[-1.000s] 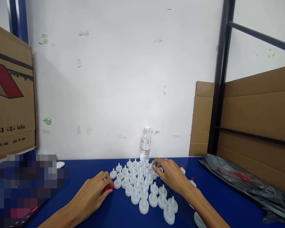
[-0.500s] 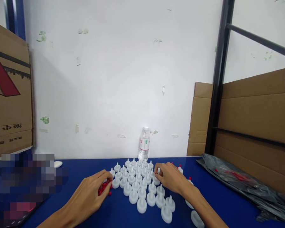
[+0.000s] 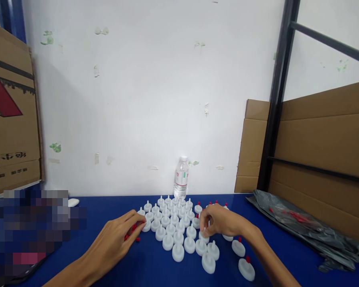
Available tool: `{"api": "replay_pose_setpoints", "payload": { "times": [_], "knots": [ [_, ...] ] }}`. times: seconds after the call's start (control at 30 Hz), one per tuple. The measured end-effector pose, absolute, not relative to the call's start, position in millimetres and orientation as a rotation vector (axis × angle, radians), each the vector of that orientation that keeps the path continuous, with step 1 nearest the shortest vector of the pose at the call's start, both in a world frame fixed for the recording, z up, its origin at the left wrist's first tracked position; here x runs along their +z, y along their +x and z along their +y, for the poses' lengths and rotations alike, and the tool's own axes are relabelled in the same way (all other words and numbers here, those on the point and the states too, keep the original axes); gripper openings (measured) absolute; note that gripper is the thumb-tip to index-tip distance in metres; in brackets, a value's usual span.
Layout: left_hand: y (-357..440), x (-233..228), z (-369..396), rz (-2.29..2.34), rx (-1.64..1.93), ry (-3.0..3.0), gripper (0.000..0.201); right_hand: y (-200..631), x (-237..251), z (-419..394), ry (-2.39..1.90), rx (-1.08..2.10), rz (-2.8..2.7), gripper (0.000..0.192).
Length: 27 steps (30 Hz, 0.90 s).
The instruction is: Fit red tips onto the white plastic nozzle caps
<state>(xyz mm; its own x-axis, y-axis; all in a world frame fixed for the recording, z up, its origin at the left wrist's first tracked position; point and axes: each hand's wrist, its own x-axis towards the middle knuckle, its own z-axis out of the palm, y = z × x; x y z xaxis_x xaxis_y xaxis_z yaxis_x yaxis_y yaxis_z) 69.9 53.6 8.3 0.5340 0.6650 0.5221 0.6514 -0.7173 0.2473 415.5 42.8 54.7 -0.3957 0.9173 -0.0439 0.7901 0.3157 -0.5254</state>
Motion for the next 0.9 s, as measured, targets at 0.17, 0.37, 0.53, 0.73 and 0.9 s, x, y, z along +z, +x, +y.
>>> {"api": "replay_pose_setpoints", "payload": {
  "times": [0.17,0.37,0.53,0.73,0.9],
  "knots": [
    [70.1,1.8,56.3,1.074,1.105,2.761,0.026,415.3,67.0,38.7,-1.405,0.550,-2.143,0.018],
    [73.4,0.6,55.0,0.902,1.354,2.830,0.026,379.6,57.1,35.0,-1.182,0.360,-2.020,0.022],
    [75.7,5.2,47.8,0.749,1.409,2.865,0.025,339.9,34.8,26.5,-1.071,0.078,-2.238,0.017],
    [82.2,4.1,37.1,0.597,1.364,2.898,0.028,316.8,21.7,16.4,-0.935,-0.137,-2.326,0.033],
    [83.1,1.9,36.5,0.637,1.290,2.860,0.028,313.8,20.2,15.8,-0.867,-0.146,-2.215,0.030]
  ]
}}
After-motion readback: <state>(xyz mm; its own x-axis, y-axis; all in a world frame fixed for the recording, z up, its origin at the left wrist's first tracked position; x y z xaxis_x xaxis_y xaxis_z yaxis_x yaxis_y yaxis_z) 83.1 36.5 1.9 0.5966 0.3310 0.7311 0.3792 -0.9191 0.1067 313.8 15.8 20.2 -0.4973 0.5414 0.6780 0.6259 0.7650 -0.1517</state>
